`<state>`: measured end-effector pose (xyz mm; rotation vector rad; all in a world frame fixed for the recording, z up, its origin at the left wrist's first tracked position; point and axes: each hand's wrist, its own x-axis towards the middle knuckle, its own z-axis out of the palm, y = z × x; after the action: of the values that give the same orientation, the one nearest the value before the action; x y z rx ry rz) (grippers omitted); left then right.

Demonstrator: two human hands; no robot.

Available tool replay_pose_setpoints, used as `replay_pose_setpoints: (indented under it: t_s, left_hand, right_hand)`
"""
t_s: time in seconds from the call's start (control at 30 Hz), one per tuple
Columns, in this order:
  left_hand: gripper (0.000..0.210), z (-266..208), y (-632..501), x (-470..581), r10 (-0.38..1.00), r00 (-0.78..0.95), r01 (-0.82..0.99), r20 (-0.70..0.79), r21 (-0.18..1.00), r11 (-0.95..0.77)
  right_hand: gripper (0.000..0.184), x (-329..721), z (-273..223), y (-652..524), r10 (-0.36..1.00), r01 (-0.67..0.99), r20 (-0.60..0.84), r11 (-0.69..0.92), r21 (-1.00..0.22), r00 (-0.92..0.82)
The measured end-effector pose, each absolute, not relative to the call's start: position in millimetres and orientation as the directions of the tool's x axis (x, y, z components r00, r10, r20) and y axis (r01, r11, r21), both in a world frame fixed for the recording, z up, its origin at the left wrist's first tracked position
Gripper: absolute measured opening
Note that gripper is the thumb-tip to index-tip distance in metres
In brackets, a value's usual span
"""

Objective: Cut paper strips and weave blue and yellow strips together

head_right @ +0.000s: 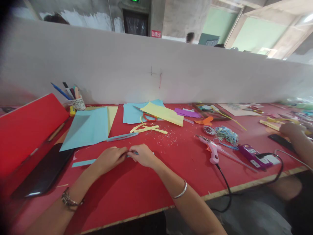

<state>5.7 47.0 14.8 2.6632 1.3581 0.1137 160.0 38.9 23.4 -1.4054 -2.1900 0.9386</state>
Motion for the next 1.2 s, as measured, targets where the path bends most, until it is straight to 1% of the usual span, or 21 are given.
replay_pose_setpoints:
  t_s: [0.1,0.2,0.3,0.43,0.63,0.73,0.83,0.97,1.03,1.1,1.13,1.2]
  left_hand:
    - [0.017,15,47,6,0.799,0.601,0.789,0.002,0.156,-0.594]
    - [0.016,15,48,7,0.787,0.617,0.778,0.005,0.145,-0.611]
    - [0.015,14,50,6,0.787,0.617,0.780,0.007,0.128,-0.612]
    - [0.017,14,55,-2,0.815,0.579,0.811,0.016,0.092,-0.578]
    - [0.022,19,61,-19,0.856,0.516,0.855,0.042,0.047,-0.517]
    - [0.021,23,63,-26,0.893,0.448,0.893,0.043,0.028,-0.449]
    - [0.020,29,64,-34,0.932,0.360,0.931,0.032,0.045,-0.361]
    - [0.018,36,65,-46,0.981,0.190,0.979,0.041,0.067,-0.192]
    - [0.016,34,67,-51,0.989,0.087,0.994,0.121,0.059,-0.095]
    - [0.016,29,69,-53,0.956,0.035,0.994,0.291,0.093,-0.064]
    - [0.016,25,69,-52,0.919,0.041,0.986,0.393,0.130,-0.100]
    - [0.019,18,69,-45,0.815,0.114,0.934,0.567,0.219,-0.283]
  right_hand:
    - [0.022,163,23,42,0.900,0.624,-0.045,0.263,-0.736,-0.433]
    - [0.022,164,22,44,0.896,0.624,-0.040,0.275,-0.731,-0.442]
    - [0.022,166,23,46,0.891,0.608,-0.071,0.245,-0.755,-0.448]
    - [0.020,177,28,49,0.912,0.577,-0.086,0.179,-0.797,-0.402]
    - [0.020,200,35,56,0.938,0.565,-0.056,0.157,-0.810,-0.341]
    - [0.021,208,34,58,0.945,0.545,-0.025,0.166,-0.822,-0.325]
    - [0.022,213,33,59,0.948,0.523,0.004,0.179,-0.833,-0.318]
    - [0.024,218,33,60,0.957,0.505,0.054,0.198,-0.840,-0.286]
    - [0.023,219,34,60,0.957,0.506,0.068,0.208,-0.837,-0.280]
    - [0.023,219,34,60,0.960,0.513,0.087,0.218,-0.830,-0.267]
    - [0.023,218,33,60,0.961,0.516,0.098,0.224,-0.827,-0.258]
    - [0.022,215,32,59,0.958,0.522,0.113,0.241,-0.818,-0.265]
